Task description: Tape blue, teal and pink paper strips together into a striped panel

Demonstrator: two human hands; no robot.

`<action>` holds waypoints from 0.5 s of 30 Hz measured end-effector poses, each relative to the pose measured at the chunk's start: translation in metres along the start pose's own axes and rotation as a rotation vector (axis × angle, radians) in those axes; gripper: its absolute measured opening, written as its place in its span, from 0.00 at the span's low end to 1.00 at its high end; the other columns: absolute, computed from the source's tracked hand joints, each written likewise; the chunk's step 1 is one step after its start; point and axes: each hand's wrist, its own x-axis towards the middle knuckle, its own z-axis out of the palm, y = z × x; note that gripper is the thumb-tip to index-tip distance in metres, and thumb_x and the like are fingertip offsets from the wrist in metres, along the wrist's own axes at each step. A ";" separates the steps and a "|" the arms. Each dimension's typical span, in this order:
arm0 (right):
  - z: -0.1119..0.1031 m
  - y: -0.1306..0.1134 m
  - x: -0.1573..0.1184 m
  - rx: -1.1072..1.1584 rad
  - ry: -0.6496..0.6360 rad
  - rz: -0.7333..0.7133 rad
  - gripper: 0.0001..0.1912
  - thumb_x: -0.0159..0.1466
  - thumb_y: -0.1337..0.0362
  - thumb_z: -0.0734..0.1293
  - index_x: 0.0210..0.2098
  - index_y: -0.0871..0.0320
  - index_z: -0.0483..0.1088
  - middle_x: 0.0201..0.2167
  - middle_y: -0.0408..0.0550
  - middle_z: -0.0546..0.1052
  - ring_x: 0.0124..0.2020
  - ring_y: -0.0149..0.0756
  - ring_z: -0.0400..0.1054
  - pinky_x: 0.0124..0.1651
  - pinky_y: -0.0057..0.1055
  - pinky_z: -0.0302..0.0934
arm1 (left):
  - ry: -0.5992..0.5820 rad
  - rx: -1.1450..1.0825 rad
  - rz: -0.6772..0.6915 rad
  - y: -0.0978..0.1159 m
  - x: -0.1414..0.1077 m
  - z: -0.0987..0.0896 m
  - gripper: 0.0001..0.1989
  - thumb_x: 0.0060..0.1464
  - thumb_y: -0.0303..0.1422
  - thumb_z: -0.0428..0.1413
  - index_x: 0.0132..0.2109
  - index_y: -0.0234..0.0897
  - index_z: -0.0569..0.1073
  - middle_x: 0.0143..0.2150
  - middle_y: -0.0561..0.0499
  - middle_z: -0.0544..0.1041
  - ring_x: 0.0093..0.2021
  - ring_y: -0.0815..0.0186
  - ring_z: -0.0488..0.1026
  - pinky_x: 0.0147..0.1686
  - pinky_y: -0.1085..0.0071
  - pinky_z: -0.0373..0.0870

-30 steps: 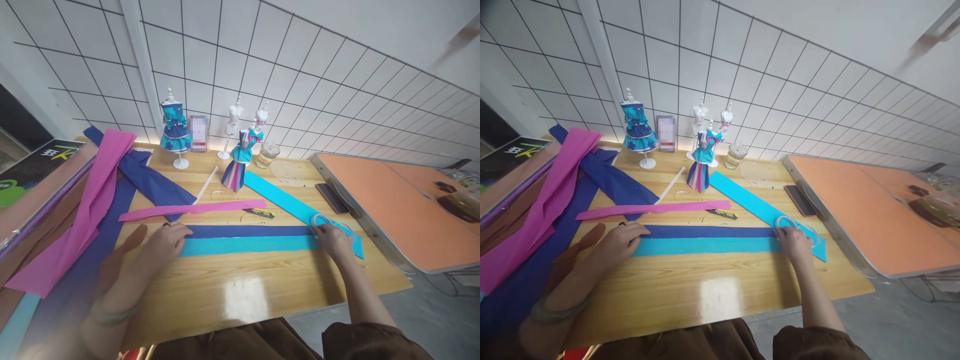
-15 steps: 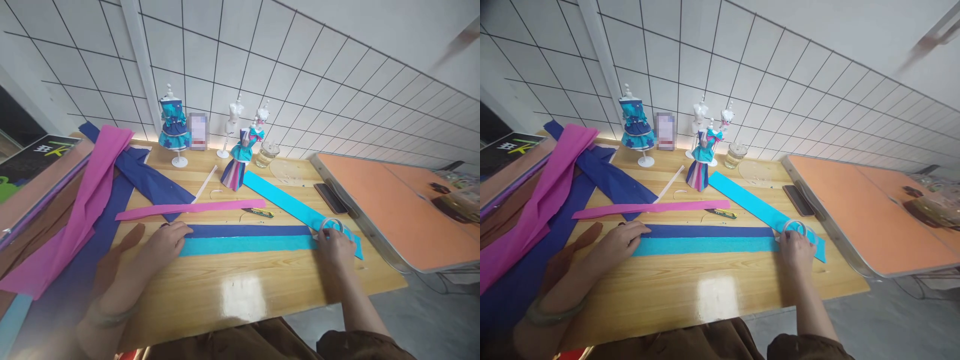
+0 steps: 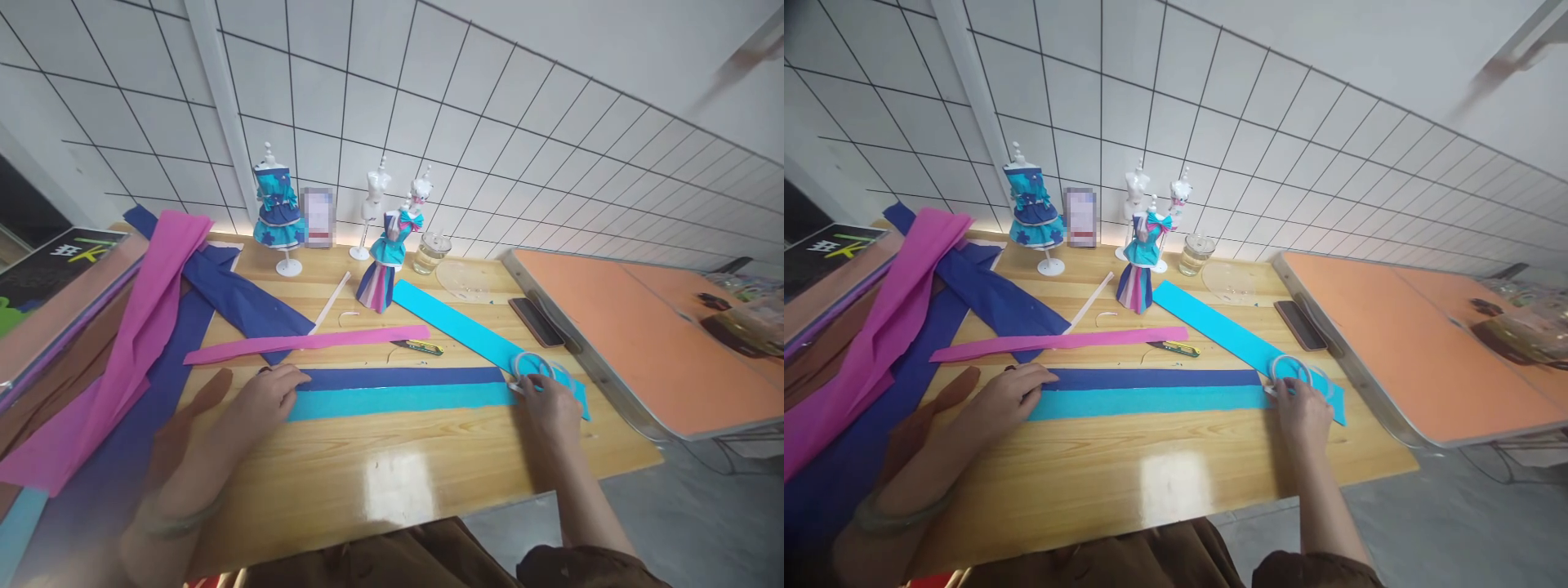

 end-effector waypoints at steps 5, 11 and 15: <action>-0.010 0.014 -0.003 0.079 0.123 -0.099 0.26 0.61 0.49 0.54 0.38 0.62 0.73 0.37 0.58 0.75 0.40 0.48 0.67 0.42 0.41 0.59 | 0.105 -0.006 -0.092 0.000 0.005 -0.010 0.17 0.54 0.27 0.43 0.43 0.37 0.75 0.43 0.47 0.77 0.47 0.59 0.71 0.49 0.63 0.65; -0.016 0.018 -0.028 0.191 0.281 -0.385 0.16 0.62 0.54 0.58 0.34 0.59 0.71 0.35 0.54 0.77 0.37 0.45 0.70 0.44 0.39 0.61 | 0.175 0.059 -0.645 -0.010 -0.001 -0.043 0.17 0.54 0.36 0.47 0.47 0.37 0.72 0.40 0.46 0.78 0.41 0.58 0.74 0.38 0.67 0.67; -0.016 0.012 -0.057 0.250 0.234 -0.585 0.11 0.61 0.56 0.58 0.33 0.54 0.69 0.32 0.52 0.77 0.35 0.48 0.71 0.41 0.42 0.63 | 0.069 0.052 -0.810 -0.010 -0.015 -0.063 0.15 0.54 0.39 0.47 0.38 0.37 0.75 0.38 0.45 0.78 0.39 0.57 0.74 0.35 0.68 0.64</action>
